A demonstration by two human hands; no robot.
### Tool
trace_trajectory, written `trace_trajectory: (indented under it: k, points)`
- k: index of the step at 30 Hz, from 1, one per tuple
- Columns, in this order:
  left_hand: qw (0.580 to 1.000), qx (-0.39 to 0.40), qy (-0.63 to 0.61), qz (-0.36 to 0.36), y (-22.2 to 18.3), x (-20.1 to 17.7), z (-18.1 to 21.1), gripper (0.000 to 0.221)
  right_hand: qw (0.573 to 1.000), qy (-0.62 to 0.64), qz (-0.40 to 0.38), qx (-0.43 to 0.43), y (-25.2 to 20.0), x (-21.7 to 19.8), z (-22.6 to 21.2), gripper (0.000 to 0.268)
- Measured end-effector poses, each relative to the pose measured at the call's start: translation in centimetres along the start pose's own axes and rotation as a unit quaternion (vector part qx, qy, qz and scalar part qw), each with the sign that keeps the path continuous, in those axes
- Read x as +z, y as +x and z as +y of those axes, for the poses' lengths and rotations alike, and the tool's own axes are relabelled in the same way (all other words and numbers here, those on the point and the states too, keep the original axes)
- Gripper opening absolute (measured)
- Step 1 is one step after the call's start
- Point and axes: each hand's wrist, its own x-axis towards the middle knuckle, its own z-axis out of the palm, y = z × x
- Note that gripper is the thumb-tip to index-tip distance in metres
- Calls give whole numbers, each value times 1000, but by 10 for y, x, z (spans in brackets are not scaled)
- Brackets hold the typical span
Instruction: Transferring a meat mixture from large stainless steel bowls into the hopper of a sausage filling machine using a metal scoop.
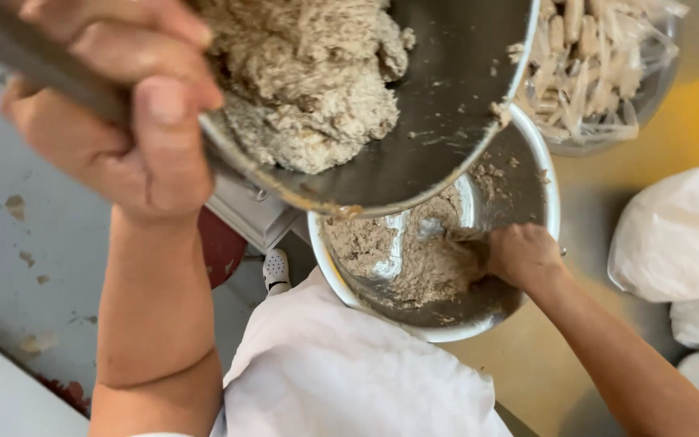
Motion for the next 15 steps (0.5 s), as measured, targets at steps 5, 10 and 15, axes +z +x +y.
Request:
trace_trajectory:
  k: [5,10,15]
  points:
    - [999,-1,12,-52,1,-10,-4,57,980,121,-155,-14,-22,-14,-29,30]
    - [995,-10,93,-32,6,-5,-1,56,921,365,-107,-86,-15,-12,-69,33]
    - [996,-25,85,-19,5,-4,2,54,940,159,282,-106,-52,-27,-88,43]
